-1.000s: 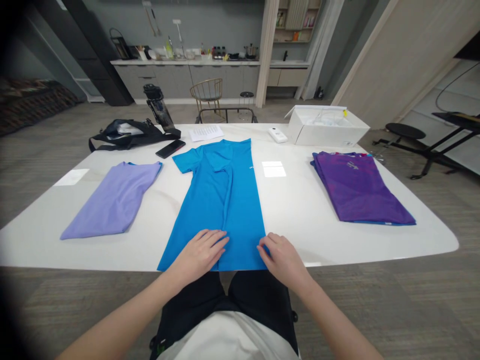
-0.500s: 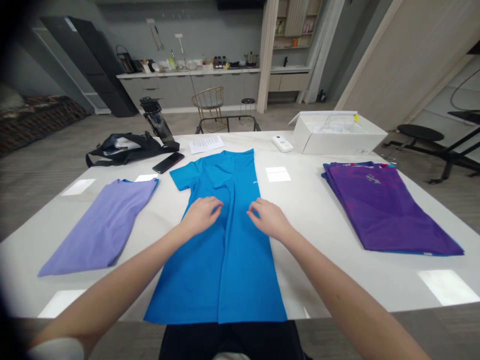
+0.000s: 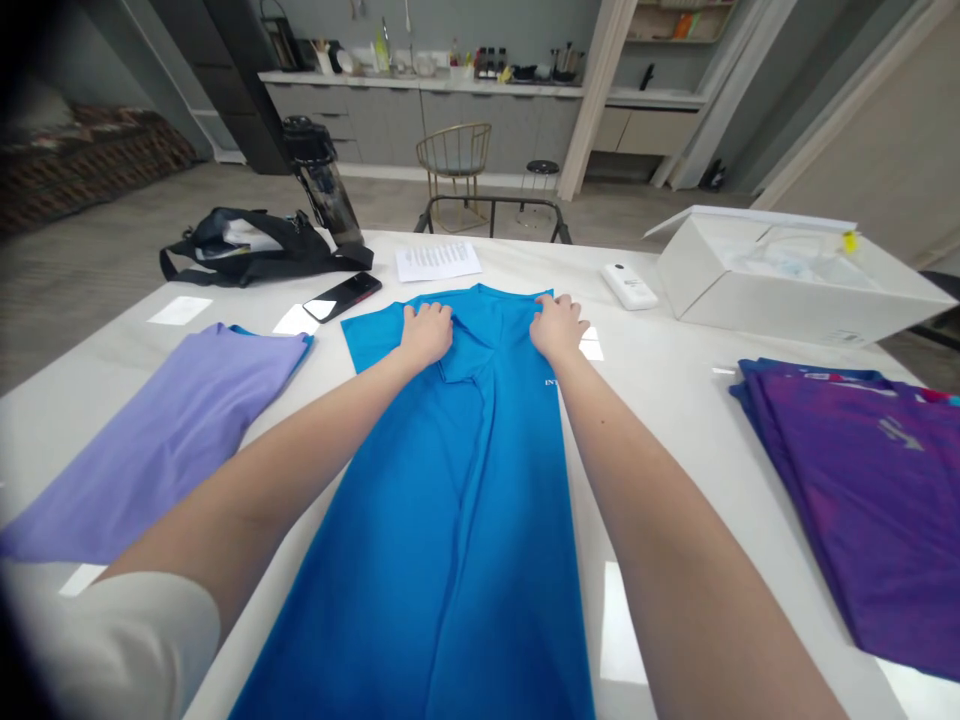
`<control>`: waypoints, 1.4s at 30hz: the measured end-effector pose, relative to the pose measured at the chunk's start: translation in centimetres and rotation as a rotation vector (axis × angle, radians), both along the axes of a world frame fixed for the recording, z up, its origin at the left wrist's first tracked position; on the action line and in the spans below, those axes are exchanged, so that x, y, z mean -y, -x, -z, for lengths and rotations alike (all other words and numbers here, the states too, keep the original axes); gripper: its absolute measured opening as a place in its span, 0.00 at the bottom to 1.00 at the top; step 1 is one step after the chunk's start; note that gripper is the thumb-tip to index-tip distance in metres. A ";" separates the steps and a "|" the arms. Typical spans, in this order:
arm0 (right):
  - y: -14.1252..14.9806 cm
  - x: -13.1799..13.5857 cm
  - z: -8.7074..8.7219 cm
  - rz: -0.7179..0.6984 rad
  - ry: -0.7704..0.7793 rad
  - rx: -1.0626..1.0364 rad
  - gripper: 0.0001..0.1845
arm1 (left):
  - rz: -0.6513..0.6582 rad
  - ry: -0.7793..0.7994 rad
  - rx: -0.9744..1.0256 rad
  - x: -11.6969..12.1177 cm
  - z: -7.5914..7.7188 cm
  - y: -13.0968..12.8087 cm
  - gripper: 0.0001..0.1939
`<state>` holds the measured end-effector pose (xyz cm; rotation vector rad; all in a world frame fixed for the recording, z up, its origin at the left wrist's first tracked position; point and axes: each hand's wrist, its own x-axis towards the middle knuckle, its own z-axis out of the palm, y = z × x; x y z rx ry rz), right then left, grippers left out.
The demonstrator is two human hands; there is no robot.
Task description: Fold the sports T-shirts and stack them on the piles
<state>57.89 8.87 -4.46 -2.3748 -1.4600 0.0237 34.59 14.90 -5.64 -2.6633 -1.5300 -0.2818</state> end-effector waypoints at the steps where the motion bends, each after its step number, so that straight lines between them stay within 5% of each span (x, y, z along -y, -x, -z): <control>1: -0.4 -1.0 0.2 0.006 -0.003 0.007 0.24 | 0.009 -0.004 -0.014 -0.3 0.2 0.0 0.18; 8: -3.8 -4.9 2.5 -0.029 0.027 0.021 0.22 | -0.022 -0.022 -0.012 -0.7 1.0 0.4 0.19; 17: -4.0 -5.3 3.0 0.042 -0.096 0.067 0.15 | -0.115 0.114 0.073 -2.1 -1.4 1.8 0.17; 22: -1.3 -5.5 1.9 -0.015 -0.122 0.111 0.17 | -0.200 0.079 0.036 -3.6 -0.7 4.4 0.18; 30: 8.0 -10.4 1.3 -0.405 -0.014 0.048 0.19 | -0.310 -0.051 -0.135 -5.7 0.4 11.3 0.22; 35: 11.1 -12.6 2.2 -0.398 0.067 0.067 0.19 | -0.301 -0.070 -0.204 -5.9 0.0 13.4 0.23; 42: 11.4 -14.0 2.4 -0.326 0.081 0.109 0.14 | -0.268 -0.059 -0.242 -5.4 -0.4 15.0 0.23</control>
